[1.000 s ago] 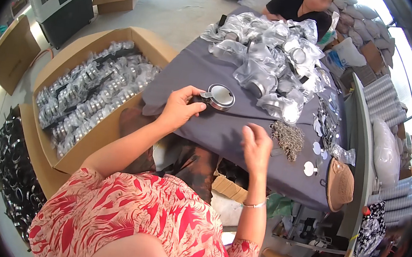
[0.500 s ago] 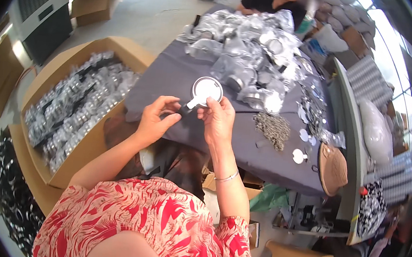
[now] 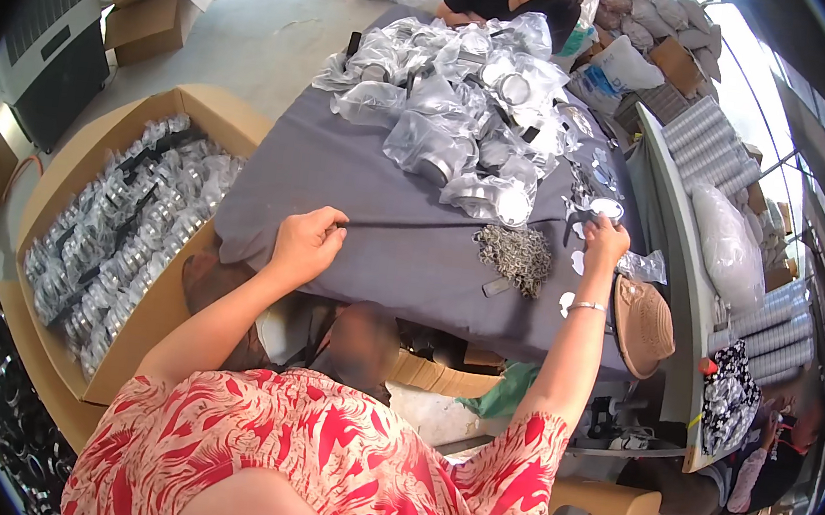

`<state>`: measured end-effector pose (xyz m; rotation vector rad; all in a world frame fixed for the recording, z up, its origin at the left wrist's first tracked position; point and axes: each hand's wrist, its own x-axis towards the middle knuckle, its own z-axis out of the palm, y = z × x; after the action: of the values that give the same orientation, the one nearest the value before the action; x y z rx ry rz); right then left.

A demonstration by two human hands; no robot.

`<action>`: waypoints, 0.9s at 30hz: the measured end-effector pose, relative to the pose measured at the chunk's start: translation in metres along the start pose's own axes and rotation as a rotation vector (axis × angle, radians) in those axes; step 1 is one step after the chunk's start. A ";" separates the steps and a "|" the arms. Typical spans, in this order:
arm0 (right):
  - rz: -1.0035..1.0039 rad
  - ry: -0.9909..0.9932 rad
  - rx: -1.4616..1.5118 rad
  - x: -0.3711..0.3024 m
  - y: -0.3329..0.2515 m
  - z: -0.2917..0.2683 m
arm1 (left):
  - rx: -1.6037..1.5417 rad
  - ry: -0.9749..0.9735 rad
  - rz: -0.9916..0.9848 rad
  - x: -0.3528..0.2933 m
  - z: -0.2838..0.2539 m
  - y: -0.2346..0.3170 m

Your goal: The person takes clamp assemblies from a box, attaches metal plates to the clamps by hand, and packs the assembled items into plastic bags.

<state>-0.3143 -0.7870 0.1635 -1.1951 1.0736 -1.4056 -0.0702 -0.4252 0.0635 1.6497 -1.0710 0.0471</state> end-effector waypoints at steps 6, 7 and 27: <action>-0.610 -0.357 -0.728 -0.039 0.012 0.045 | 0.016 0.027 0.046 0.000 0.000 0.002; -0.586 -0.459 -0.912 -0.052 0.015 0.055 | 0.024 0.006 0.039 0.000 0.001 0.000; -0.663 -0.945 -0.736 -0.217 -0.036 0.116 | -0.297 0.153 -0.057 -0.007 -0.032 -0.006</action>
<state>-0.1924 -0.5715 0.1835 -2.5699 0.4879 -0.6370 -0.0551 -0.3963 0.0675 1.3841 -0.8691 -0.0223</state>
